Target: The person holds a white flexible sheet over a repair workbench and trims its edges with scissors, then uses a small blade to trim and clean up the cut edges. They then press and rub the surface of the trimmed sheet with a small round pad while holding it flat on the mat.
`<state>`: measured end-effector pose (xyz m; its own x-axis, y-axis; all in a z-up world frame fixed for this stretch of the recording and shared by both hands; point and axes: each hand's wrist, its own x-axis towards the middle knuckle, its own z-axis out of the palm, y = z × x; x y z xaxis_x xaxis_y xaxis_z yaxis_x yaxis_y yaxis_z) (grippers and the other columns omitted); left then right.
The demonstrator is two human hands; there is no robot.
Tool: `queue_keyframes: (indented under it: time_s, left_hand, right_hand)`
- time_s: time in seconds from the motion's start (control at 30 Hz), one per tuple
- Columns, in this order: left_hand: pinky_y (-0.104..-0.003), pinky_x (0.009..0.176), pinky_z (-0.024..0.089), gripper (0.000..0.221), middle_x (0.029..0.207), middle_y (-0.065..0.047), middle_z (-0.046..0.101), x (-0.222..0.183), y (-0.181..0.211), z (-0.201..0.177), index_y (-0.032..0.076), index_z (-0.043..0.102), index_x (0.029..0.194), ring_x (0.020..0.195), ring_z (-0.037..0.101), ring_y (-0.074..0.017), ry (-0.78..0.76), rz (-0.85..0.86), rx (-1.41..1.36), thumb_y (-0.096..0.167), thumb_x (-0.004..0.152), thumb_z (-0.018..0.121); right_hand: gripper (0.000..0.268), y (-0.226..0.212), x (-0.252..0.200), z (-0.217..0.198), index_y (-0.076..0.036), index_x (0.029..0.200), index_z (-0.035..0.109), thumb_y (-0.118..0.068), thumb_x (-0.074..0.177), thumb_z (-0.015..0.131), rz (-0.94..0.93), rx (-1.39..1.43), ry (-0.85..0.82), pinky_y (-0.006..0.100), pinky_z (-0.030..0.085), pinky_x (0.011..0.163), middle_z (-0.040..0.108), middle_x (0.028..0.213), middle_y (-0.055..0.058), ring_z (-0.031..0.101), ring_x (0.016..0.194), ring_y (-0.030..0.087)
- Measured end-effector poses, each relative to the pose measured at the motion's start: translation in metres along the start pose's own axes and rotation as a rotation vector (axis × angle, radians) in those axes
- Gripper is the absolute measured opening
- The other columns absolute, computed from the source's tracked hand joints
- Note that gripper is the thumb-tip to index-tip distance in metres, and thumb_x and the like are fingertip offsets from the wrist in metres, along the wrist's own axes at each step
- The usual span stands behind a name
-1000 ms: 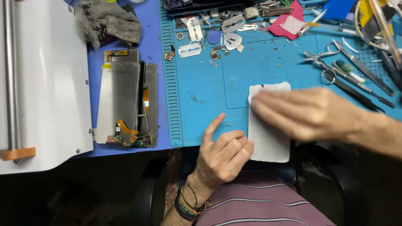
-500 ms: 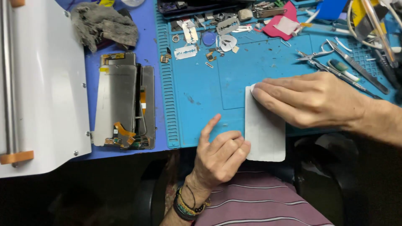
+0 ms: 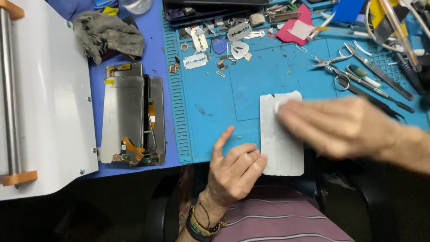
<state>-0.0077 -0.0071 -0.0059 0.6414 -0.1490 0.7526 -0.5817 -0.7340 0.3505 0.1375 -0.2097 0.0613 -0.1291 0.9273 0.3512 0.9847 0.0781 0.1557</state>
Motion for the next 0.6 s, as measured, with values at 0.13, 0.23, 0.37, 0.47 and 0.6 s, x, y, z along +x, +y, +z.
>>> queue_keyframes:
  time_s: [0.13, 0.23, 0.37, 0.47, 0.6]
  left_hand:
    - [-0.064, 0.104, 0.048, 0.018, 0.08, -0.007, 0.064, -0.001, -0.001, 0.002, 0.003, 0.071, 0.086, 0.083, 0.071, -0.0214, 0.006, -0.003, 0.012, -0.002, 0.1, 0.061]
    - [-0.065, 0.103, 0.048, 0.018, 0.079, -0.007, 0.063, 0.0, 0.0, 0.0, 0.002, 0.071, 0.086, 0.083, 0.071, -0.0223, -0.006, -0.004, 0.018, -0.003, 0.1, 0.061]
    - [-0.063, 0.104, 0.047, 0.018, 0.081, -0.007, 0.065, 0.0, -0.002, 0.0, 0.002, 0.072, 0.086, 0.085, 0.071, -0.0223, -0.016, -0.004, 0.005, 0.0, 0.101, 0.061]
    - [-0.065, 0.103, 0.048, 0.017, 0.08, -0.007, 0.065, 0.002, -0.002, 0.002, 0.002, 0.07, 0.087, 0.084, 0.07, -0.0218, -0.001, 0.009, 0.02, -0.002, 0.1, 0.061]
    - [-0.064, 0.103, 0.048, 0.017, 0.08, -0.007, 0.065, 0.0, -0.001, 0.002, 0.002, 0.071, 0.086, 0.083, 0.071, -0.0218, 0.0, 0.006, 0.016, -0.002, 0.1, 0.062]
  right_hand:
    - [0.032, 0.001, -0.003, 0.005, 0.003, 0.119, 0.071, -0.011, 0.102, 0.048, -0.029, 0.052, 0.04, 0.033, 0.062, 0.08, 0.075, 0.117, 0.019, 0.077, 0.101, 0.027]
    - [0.034, 0.012, -0.007, 0.002, 0.006, 0.119, 0.07, -0.009, 0.103, 0.044, 0.016, -0.073, -0.002, 0.035, 0.062, 0.081, 0.075, 0.117, 0.021, 0.077, 0.101, 0.029]
    - [0.033, -0.004, 0.002, 0.0, 0.01, 0.116, 0.07, -0.007, 0.104, 0.045, -0.124, 0.051, 0.068, 0.035, 0.062, 0.092, 0.073, 0.115, 0.024, 0.076, 0.104, 0.031]
    - [0.028, 0.008, -0.005, 0.0, 0.005, 0.119, 0.072, -0.002, 0.102, 0.051, 0.066, -0.157, -0.009, 0.031, 0.063, 0.076, 0.078, 0.118, 0.016, 0.079, 0.103, 0.027]
    - [0.035, 0.006, -0.013, 0.001, 0.008, 0.12, 0.069, -0.008, 0.104, 0.042, -0.025, -0.059, -0.007, 0.035, 0.061, 0.09, 0.074, 0.12, 0.021, 0.075, 0.107, 0.031]
